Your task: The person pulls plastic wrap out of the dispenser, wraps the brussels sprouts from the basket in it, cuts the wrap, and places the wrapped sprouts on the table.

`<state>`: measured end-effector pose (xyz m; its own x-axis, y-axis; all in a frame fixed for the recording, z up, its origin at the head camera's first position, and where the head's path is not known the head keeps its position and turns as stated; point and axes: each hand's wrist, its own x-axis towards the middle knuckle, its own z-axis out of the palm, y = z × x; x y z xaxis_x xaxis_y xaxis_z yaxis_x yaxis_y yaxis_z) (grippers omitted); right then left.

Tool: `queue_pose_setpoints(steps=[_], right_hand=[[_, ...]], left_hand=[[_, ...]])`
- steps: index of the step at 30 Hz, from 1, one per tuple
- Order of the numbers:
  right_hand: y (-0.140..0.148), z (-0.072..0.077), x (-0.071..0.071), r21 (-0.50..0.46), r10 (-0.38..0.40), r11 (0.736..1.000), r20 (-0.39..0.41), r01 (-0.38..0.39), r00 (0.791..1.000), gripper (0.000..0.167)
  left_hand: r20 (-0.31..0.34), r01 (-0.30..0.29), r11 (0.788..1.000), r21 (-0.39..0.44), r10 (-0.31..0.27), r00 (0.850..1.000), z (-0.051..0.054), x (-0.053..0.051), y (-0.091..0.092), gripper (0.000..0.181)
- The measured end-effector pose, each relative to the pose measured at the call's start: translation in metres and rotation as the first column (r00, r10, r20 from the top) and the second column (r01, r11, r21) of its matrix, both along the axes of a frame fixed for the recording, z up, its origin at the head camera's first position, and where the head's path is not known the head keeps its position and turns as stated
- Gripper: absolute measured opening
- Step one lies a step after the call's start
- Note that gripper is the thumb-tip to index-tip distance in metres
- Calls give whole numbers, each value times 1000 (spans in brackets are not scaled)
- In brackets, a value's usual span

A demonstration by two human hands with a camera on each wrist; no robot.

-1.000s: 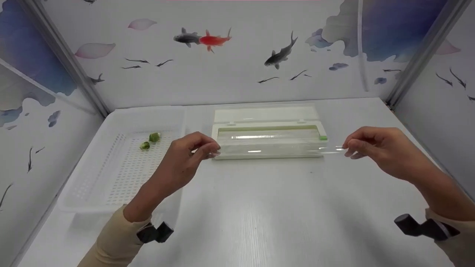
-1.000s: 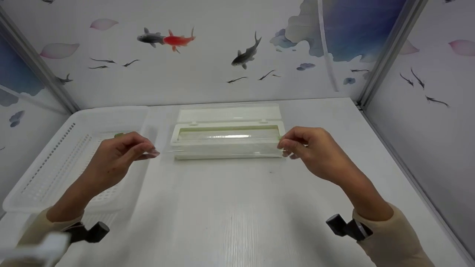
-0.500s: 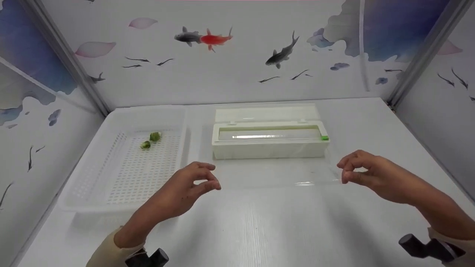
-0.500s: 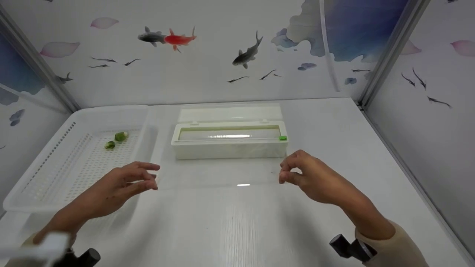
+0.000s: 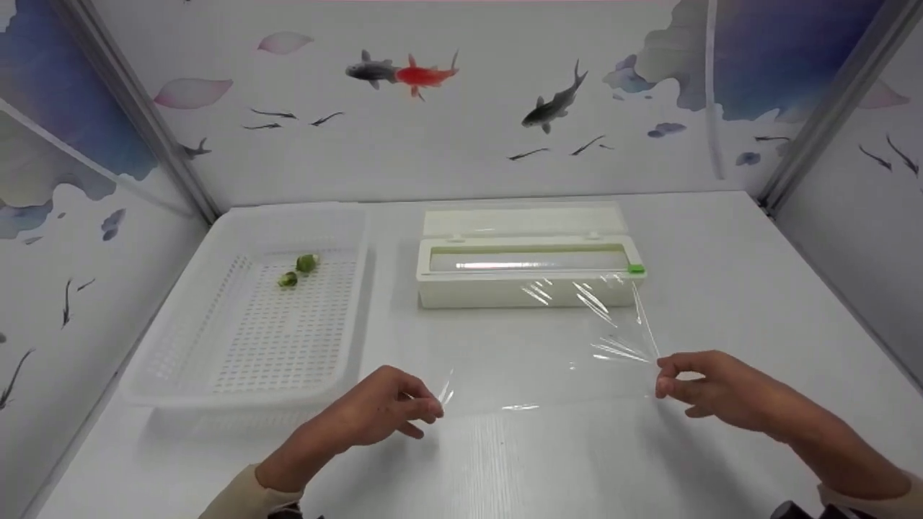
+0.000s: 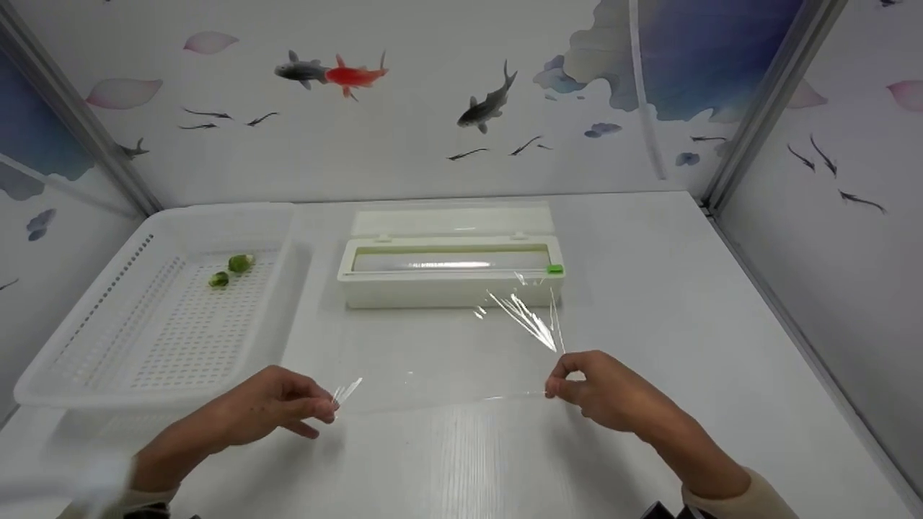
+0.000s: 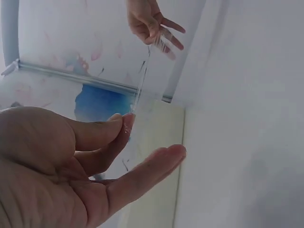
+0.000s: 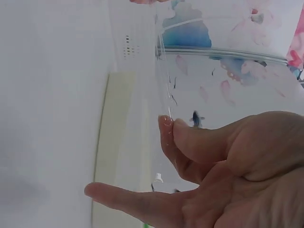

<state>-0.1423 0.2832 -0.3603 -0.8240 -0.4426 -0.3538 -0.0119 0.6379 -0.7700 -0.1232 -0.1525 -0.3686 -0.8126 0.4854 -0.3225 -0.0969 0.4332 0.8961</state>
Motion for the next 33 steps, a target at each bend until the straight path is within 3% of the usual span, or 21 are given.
queue_pose_setpoints(steps=[6,8,15,20,25,33], right_hand=[[4,-17,3,-46,-45,998,-40,43,998,35],[7,-22,2,-68,-48,997,0,47,999,38],[9,-43,3,-52,-201,977,101,207,974,37],[8,-54,4,-152,-151,973,155,175,976,39],[4,-62,6,-142,-197,965,173,222,965,44],[-1,-73,4,-105,-310,941,110,321,945,36]], left_hand=[[53,-31,999,37,29,998,-14,-3,4,22],[65,-33,998,52,30,997,-18,-3,4,24],[104,-84,990,110,73,992,-38,-5,6,39],[132,-160,979,125,143,981,-51,-8,4,37],[111,-167,983,81,157,981,-61,-9,5,29],[67,-162,987,19,160,985,-70,-10,4,20]])
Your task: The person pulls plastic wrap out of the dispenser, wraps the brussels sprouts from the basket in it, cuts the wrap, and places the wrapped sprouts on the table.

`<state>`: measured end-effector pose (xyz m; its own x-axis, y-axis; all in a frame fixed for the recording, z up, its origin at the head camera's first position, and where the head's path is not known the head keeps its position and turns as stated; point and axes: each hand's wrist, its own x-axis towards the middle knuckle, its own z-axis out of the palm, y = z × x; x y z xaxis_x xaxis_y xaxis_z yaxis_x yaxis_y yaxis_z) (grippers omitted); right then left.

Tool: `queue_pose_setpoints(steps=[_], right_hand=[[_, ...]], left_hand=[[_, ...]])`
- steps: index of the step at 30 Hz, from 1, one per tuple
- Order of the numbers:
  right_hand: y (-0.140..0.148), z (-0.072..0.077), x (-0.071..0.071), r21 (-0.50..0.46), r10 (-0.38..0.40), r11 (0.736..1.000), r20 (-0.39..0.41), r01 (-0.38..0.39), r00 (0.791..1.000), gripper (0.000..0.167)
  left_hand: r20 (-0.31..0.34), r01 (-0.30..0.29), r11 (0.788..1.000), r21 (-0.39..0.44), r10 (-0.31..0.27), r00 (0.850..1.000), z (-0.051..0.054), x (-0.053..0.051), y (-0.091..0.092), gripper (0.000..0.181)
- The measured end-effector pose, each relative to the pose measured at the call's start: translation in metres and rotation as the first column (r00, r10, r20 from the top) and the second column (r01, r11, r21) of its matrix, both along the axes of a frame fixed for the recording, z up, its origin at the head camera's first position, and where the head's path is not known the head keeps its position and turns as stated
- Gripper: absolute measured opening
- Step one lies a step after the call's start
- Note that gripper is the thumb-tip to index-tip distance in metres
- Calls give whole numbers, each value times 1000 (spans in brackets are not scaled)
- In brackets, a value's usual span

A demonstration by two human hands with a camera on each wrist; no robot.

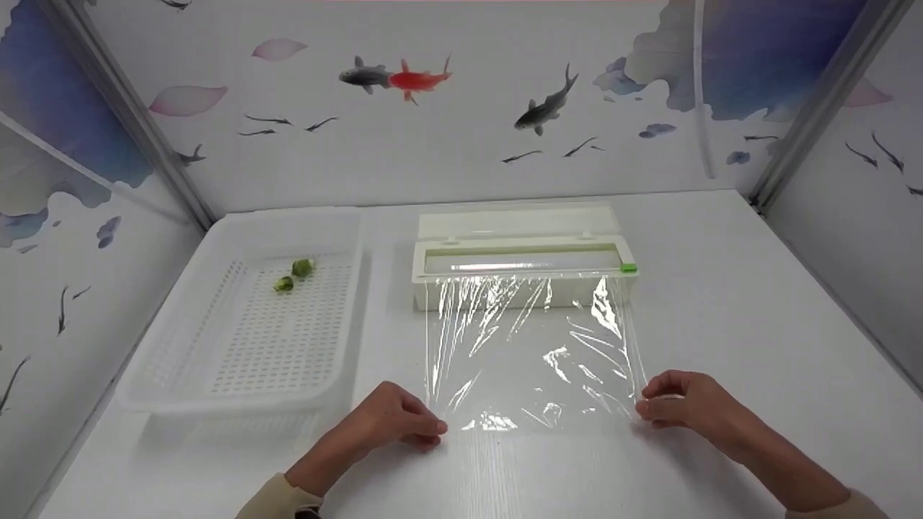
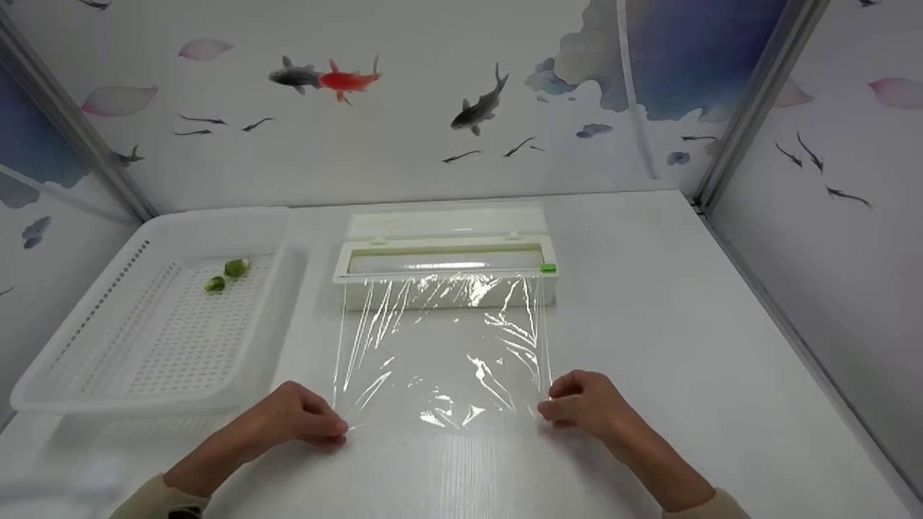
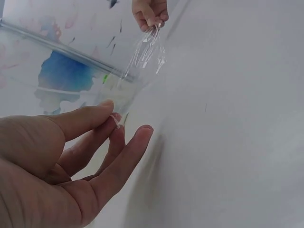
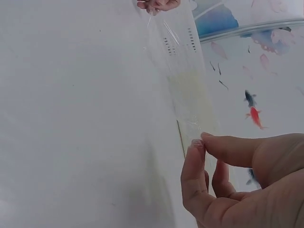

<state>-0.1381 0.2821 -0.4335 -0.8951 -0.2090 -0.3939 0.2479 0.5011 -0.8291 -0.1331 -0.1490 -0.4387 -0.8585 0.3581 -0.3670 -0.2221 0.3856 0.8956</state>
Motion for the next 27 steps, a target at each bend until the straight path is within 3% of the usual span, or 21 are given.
queue_pose_setpoints(steps=[4,7,11,15,27], right_hand=[[1,-4,-2,4,-40,999,32,40,999,58],[2,-5,-3,13,-18,1000,46,18,999,67],[4,-6,-5,43,60,997,39,-61,997,50],[6,-6,-6,38,120,992,32,-121,992,34],[12,-9,-9,30,194,980,31,-195,980,33]], left_hand=[[-24,2,1000,-6,-2,1000,-4,-1,-1,16],[-48,-3,1000,-6,2,999,-7,-1,-1,15],[-74,10,1000,-10,-10,997,-9,-2,-2,14],[-43,27,999,27,-26,999,-9,-3,-3,13],[8,20,992,123,-22,1000,-13,-4,-6,14]])
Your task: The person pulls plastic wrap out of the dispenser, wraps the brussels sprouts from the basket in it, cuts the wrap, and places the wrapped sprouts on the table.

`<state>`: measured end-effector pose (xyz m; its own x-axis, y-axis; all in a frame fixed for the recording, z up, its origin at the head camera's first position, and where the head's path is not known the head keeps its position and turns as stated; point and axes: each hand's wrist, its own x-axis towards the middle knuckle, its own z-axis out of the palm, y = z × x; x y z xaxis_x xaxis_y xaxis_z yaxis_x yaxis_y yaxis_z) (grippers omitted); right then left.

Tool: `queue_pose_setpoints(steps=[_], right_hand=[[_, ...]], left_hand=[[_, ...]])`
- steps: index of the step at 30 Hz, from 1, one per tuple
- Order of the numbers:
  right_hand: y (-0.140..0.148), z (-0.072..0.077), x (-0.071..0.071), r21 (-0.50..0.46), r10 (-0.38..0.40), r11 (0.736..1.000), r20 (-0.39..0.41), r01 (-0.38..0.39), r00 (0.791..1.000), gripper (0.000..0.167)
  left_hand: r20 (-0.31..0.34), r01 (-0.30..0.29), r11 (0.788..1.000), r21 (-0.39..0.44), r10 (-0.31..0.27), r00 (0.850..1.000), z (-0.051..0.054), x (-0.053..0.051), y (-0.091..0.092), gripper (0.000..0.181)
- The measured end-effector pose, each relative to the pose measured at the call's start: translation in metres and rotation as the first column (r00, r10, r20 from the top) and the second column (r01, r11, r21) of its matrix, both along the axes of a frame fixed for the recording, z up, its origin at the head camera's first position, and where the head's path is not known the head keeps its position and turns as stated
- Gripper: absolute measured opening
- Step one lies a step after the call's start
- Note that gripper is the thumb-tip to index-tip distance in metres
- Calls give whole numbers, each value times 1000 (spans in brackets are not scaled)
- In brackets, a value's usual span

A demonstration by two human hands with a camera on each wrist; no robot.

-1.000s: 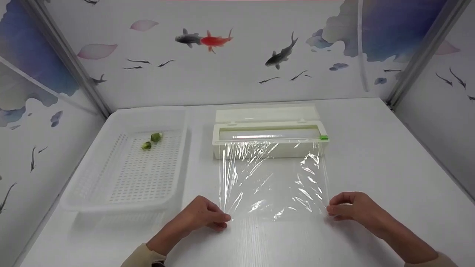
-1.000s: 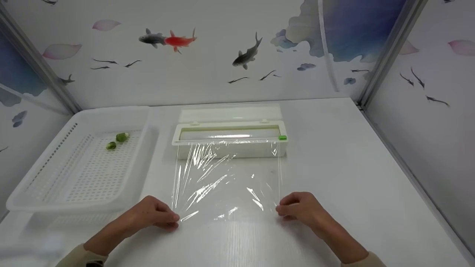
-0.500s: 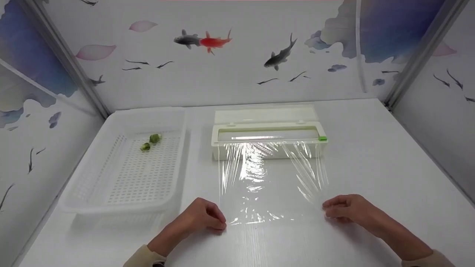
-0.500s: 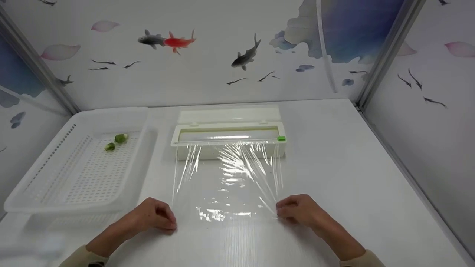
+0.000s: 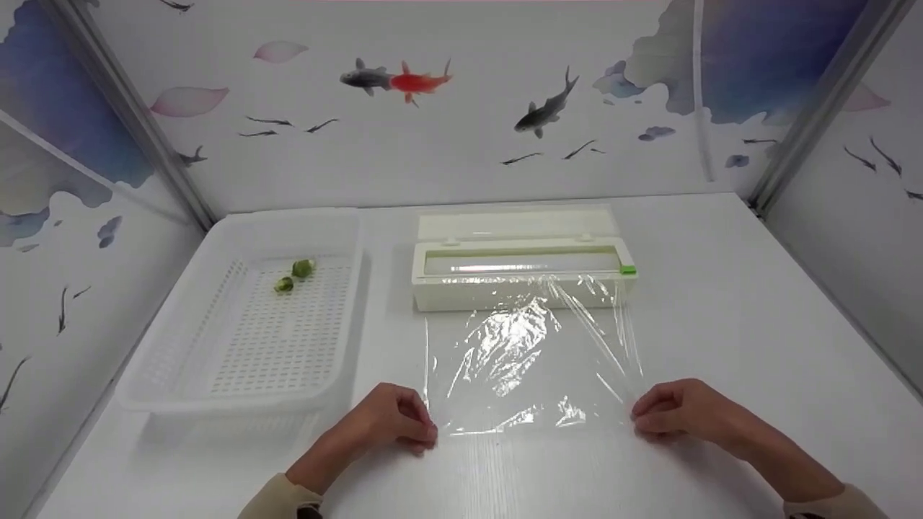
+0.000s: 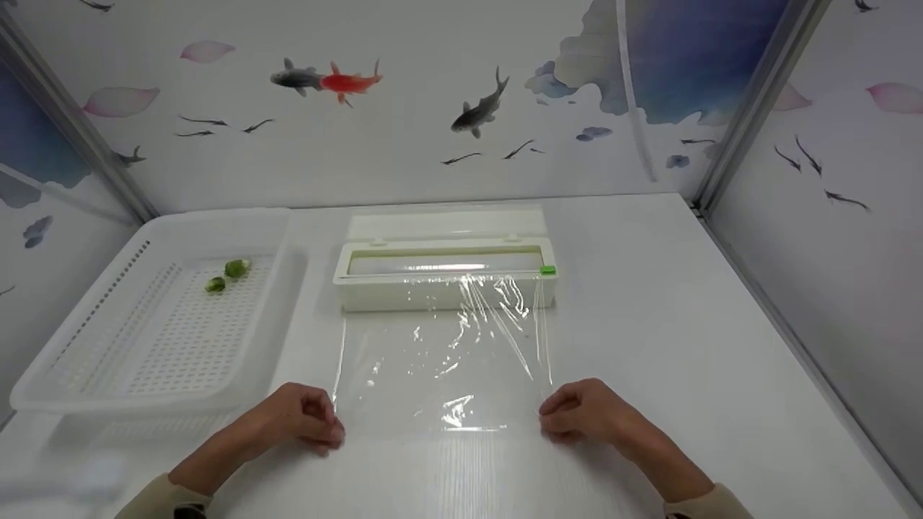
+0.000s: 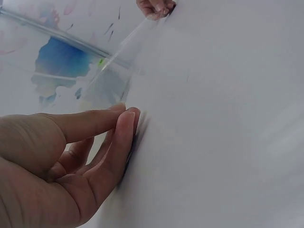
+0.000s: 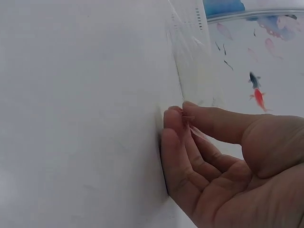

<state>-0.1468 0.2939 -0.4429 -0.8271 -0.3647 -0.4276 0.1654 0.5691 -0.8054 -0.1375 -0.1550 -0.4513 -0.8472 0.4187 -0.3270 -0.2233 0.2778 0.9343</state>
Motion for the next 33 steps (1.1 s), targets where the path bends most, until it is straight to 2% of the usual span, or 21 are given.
queue_pose_setpoints(steps=[6,13,20,28,33], right_hand=[[2,-2,-2,-15,25,1000,1,-25,1000,32],[4,-2,-2,-7,50,999,-6,-50,999,32],[3,-2,-4,-33,48,998,11,-47,999,31],[2,0,-5,-11,57,998,9,-57,998,34],[2,-1,-8,-20,65,998,26,-65,998,34]], left_hand=[[40,-6,999,32,4,999,-2,-2,0,14],[41,-10,1000,-6,10,999,1,-2,1,15],[53,-19,1000,-5,20,998,5,0,1,16],[-21,-73,990,-125,71,997,17,7,-1,17],[-67,-63,989,-133,54,996,33,16,0,25]])
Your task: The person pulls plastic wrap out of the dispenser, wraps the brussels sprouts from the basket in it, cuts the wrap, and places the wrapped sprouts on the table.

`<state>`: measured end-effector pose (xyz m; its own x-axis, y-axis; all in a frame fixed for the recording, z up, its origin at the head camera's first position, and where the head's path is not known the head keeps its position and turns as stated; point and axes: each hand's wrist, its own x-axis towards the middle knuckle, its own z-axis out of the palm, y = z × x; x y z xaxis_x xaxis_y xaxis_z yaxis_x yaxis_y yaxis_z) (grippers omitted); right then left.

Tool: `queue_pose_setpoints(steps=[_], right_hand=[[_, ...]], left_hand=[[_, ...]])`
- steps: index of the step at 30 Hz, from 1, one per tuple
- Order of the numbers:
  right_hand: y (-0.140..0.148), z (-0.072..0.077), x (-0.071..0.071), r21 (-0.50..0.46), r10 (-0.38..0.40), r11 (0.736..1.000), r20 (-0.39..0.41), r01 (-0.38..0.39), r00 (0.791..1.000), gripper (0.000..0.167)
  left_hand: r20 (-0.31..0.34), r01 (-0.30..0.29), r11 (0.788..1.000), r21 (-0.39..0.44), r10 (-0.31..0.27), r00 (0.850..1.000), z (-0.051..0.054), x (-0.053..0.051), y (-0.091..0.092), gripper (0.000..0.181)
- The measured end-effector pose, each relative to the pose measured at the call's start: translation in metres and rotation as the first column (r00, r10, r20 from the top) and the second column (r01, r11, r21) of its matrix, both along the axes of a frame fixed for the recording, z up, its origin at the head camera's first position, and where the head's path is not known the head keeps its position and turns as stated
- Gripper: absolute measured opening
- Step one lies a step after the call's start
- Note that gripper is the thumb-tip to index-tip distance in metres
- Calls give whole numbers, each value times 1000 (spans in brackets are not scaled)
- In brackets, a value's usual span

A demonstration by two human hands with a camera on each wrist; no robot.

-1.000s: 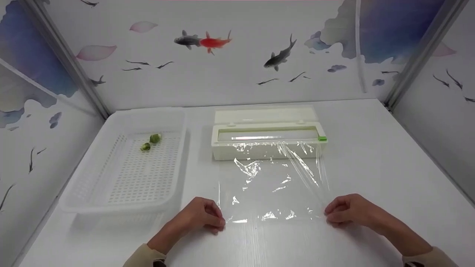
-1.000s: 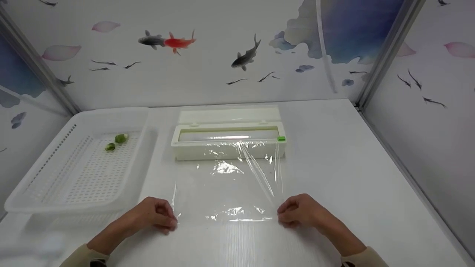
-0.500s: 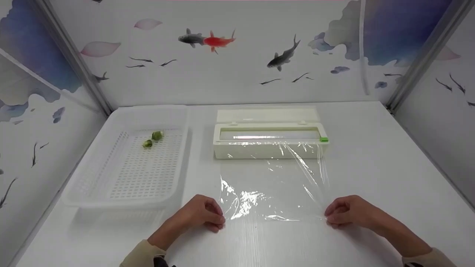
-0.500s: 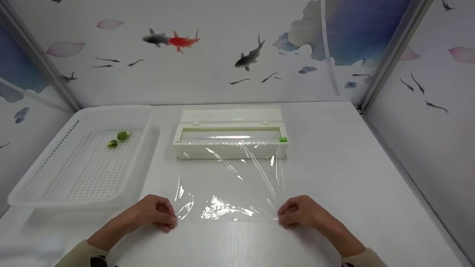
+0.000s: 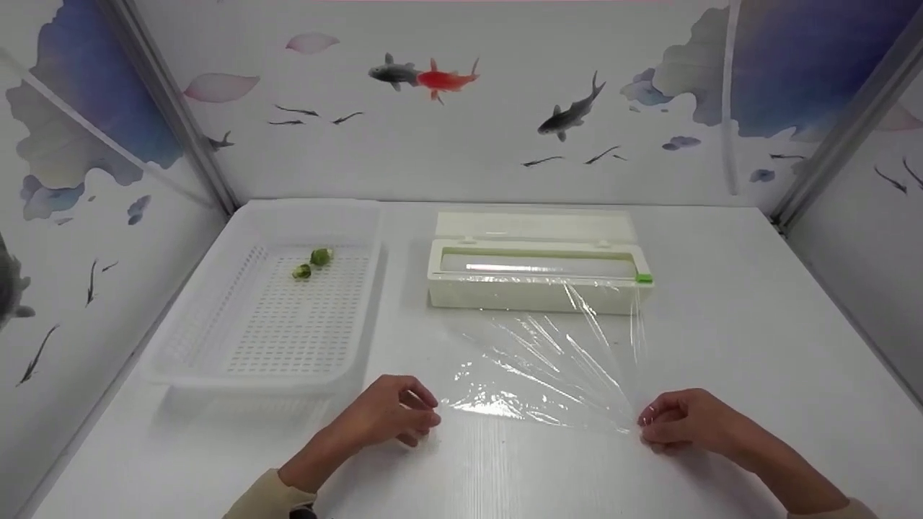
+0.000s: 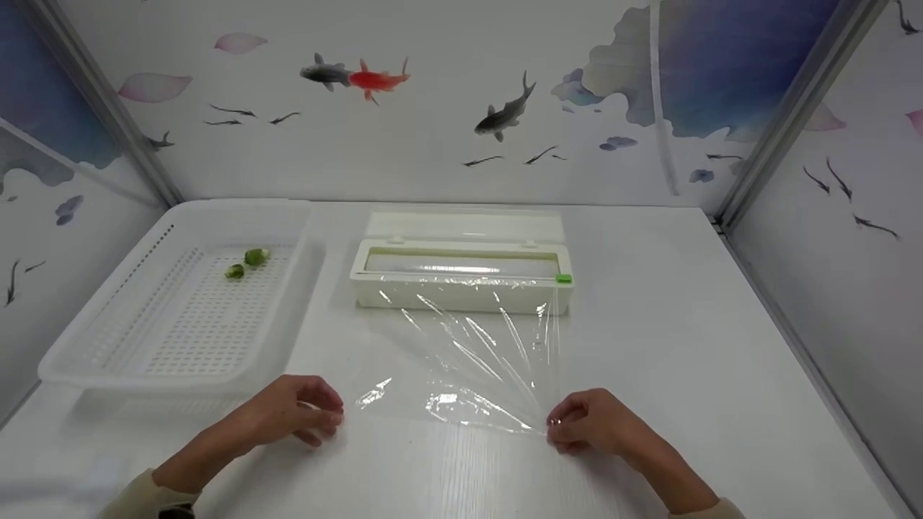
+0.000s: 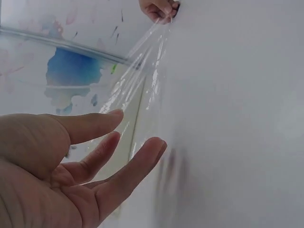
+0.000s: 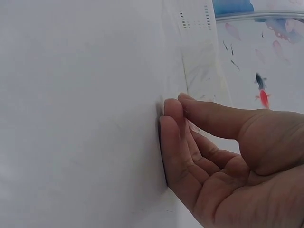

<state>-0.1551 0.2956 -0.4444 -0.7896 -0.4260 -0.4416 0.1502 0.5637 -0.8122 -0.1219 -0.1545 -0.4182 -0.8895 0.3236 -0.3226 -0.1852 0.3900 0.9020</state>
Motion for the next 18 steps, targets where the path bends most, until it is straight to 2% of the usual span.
queue_pose_setpoints(steps=[4,8,14,18], right_hand=[[0,0,-2,11,7,1000,8,-7,1000,33],[-1,-1,-2,8,10,1000,2,-10,1000,33],[-2,0,-1,-9,18,1000,-6,-18,1000,30],[-1,-1,1,-27,15,1000,-4,-15,1000,31]], left_hand=[[-43,0,1000,15,1,999,23,2,5,31],[-114,-40,999,29,43,993,51,-4,6,34],[-222,-144,989,29,147,964,85,-25,-4,37],[-263,-180,983,36,183,947,98,-43,-17,41]])
